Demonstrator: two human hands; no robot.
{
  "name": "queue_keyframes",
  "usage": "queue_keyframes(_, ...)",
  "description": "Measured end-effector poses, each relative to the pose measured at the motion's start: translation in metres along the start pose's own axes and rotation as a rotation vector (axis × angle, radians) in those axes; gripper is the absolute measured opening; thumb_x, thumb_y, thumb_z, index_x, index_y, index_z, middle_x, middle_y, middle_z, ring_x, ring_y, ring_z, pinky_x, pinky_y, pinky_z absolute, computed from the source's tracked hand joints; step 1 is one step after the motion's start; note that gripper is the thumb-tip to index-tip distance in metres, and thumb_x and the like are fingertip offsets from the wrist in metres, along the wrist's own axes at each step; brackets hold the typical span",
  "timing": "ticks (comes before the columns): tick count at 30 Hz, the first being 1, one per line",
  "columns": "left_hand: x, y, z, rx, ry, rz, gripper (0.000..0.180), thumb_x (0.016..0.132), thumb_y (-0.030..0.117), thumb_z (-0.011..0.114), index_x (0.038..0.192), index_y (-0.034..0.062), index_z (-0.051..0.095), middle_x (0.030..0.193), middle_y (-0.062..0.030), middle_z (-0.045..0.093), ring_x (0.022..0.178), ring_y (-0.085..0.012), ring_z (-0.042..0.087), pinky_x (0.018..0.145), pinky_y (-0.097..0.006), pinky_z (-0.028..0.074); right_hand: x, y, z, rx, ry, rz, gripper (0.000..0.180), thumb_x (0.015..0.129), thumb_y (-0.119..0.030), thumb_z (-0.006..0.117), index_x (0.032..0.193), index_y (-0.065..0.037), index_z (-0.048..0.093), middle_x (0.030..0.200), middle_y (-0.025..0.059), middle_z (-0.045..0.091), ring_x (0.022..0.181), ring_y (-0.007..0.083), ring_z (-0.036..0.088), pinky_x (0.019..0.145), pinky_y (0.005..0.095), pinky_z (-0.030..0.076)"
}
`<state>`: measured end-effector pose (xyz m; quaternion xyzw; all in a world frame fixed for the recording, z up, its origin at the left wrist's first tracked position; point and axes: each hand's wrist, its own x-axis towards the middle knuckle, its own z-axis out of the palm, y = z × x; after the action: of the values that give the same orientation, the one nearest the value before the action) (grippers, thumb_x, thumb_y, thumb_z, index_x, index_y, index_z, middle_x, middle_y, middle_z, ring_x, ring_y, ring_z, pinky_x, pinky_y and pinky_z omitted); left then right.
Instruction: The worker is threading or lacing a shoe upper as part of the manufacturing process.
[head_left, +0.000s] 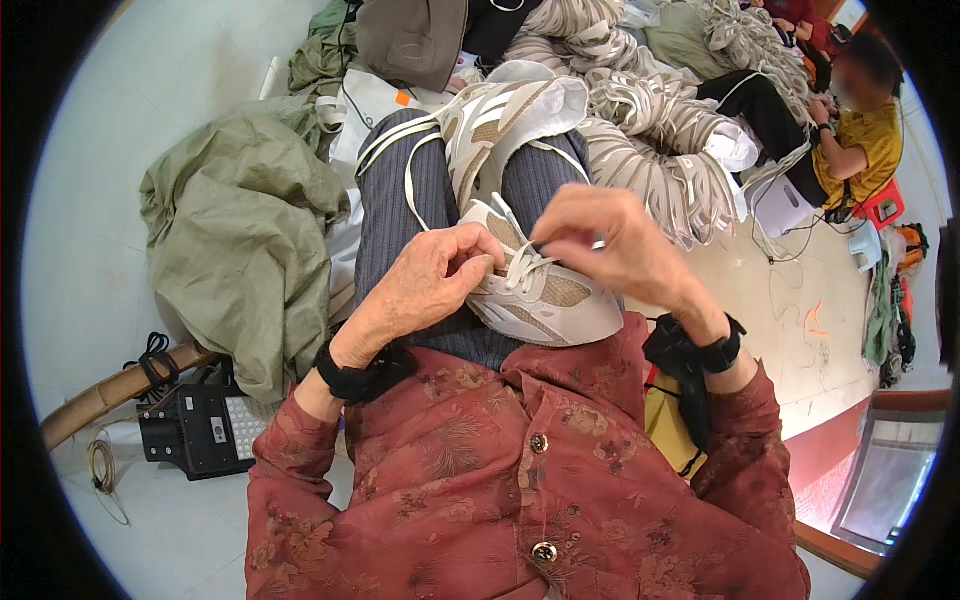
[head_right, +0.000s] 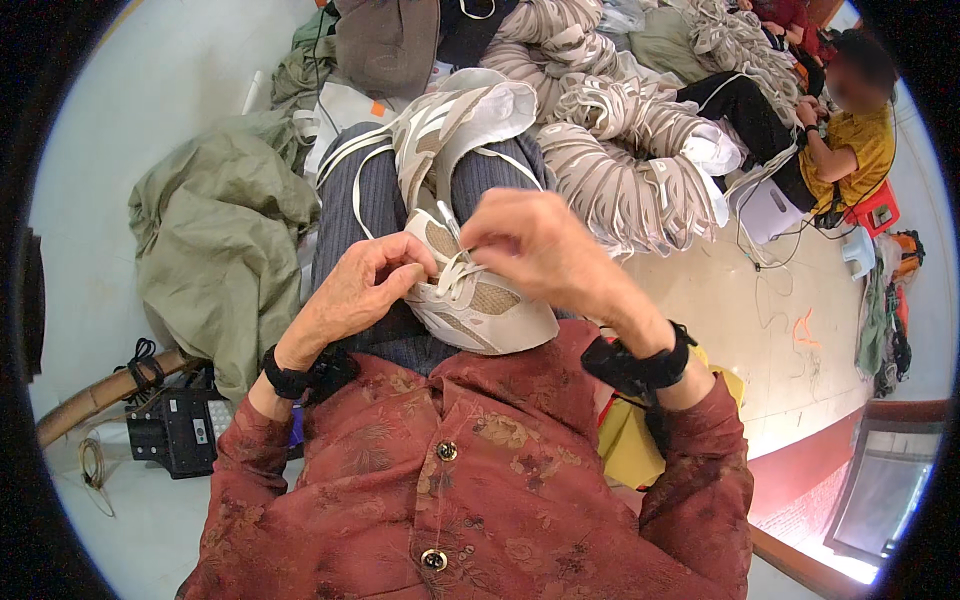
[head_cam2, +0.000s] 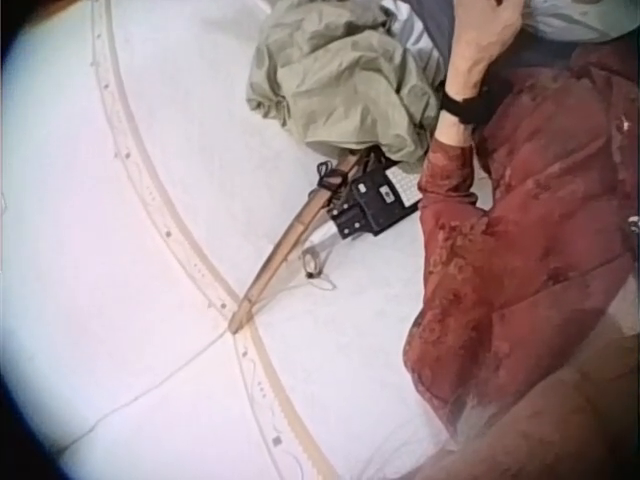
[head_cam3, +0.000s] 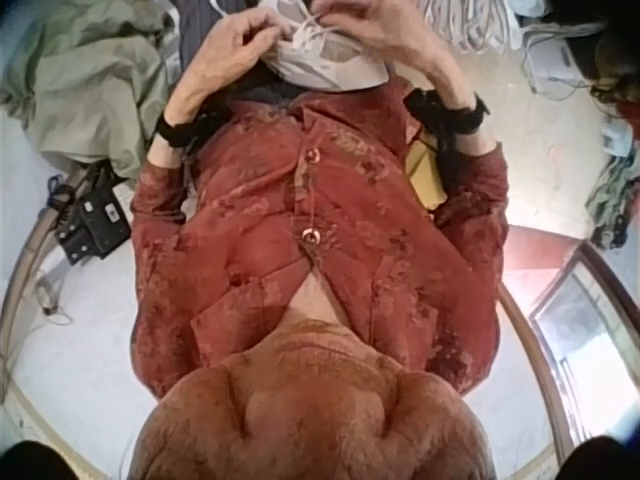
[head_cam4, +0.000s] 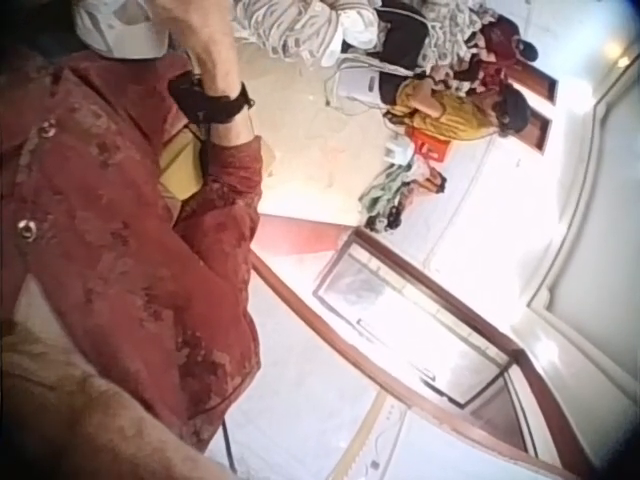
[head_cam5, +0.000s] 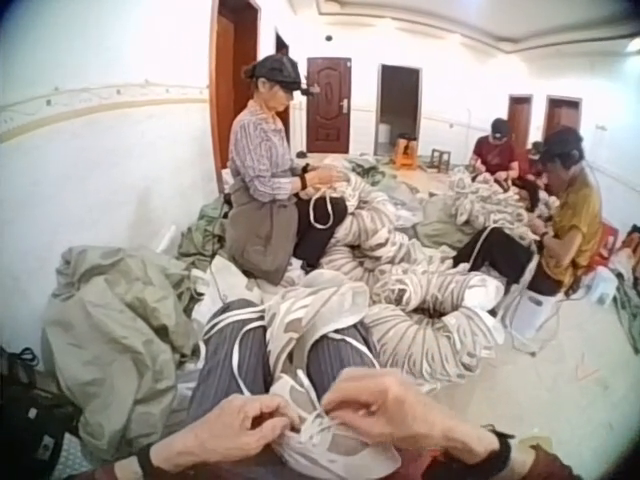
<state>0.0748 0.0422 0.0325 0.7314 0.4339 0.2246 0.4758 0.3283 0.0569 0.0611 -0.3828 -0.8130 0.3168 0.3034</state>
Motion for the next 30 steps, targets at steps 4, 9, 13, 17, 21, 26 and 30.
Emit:
queue_keyframes(4,0.003,-0.006,0.0,-0.112,-0.009,0.017,0.014,0.096,0.008,0.052,0.103,0.0003,0.062,0.083,0.0035,0.057,0.072,-0.0042,0.049,0.065,-0.023,0.043,0.004,-0.018,0.018,0.056,-0.129,-0.283,0.025,0.075,0.005,0.072,0.098,-0.003,0.07,0.096,0.0098,0.067,0.091,0.0279,0.065,0.077,0.0371,0.052)
queue_keyframes(9,0.002,-0.002,-0.003,-0.103,-0.016,0.048,0.014,0.096,0.004,0.05,0.104,-0.0002,0.06,0.083,0.0031,0.057,0.075,-0.0048,0.05,0.067,-0.023,0.044,0.005,-0.019,0.024,-0.039,-0.201,-0.299,0.021,0.073,0.004,0.07,0.093,-0.002,0.066,0.095,0.0127,0.064,0.097,0.0352,0.061,0.083,0.0431,0.049)
queue_keyframes(13,0.002,-0.011,-0.001,-0.144,-0.027,0.068,0.014,0.095,0.004,0.052,0.104,0.0,0.061,0.084,0.0028,0.057,0.078,-0.0054,0.05,0.069,-0.023,0.044,0.006,-0.016,0.027,-0.038,-0.207,-0.303,0.018,0.073,0.004,0.07,0.089,-0.003,0.064,0.091,0.0122,0.062,0.095,0.034,0.059,0.083,0.0423,0.048)
queue_keyframes(17,0.004,-0.015,0.003,-0.088,-0.011,0.084,0.012,0.094,0.006,0.054,0.101,0.0,0.061,0.084,0.003,0.058,0.078,-0.0049,0.048,0.07,-0.023,0.043,0.006,-0.014,0.036,-0.021,-0.215,-0.287,0.012,0.076,0.001,0.069,0.085,-0.004,0.062,0.089,0.0122,0.061,0.092,0.0334,0.059,0.082,0.0424,0.047)
queue_keyframes(21,0.006,-0.01,0.006,-0.083,0.035,0.152,0.015,0.087,0.009,0.056,0.096,-0.0024,0.06,0.073,-0.0114,0.059,0.066,-0.016,0.052,0.063,-0.032,0.045,0.003,-0.017,0.037,-0.013,-0.211,-0.222,0.007,0.08,-0.002,0.068,0.085,-0.005,0.063,0.088,0.0118,0.059,0.089,0.0329,0.058,0.079,0.0413,0.045)
queue_keyframes(26,0.005,-0.003,0.002,-0.015,-0.052,0.044,0.011,0.094,0.008,0.055,0.096,-0.0007,0.061,0.081,0.0014,0.059,0.076,-0.0062,0.05,0.068,-0.024,0.044,-0.002,-0.023,0.028,0.044,-0.305,-0.094,0.006,0.081,-0.004,0.068,0.085,-0.006,0.065,0.083,0.0097,0.059,0.085,0.0275,0.058,0.078,0.0383,0.043)
queue_keyframes(30,0.005,-0.008,0.0,-0.079,-0.053,0.007,0.012,0.093,0.007,0.055,0.096,-0.0009,0.063,0.082,0.0026,0.06,0.074,-0.0042,0.049,0.067,-0.023,0.044,-0.008,-0.03,0.022,0.228,-0.277,-0.13,0.007,0.078,-0.004,0.07,0.084,-0.001,0.067,0.074,0.011,0.061,0.064,0.0245,0.058,0.06,0.0365,0.045)
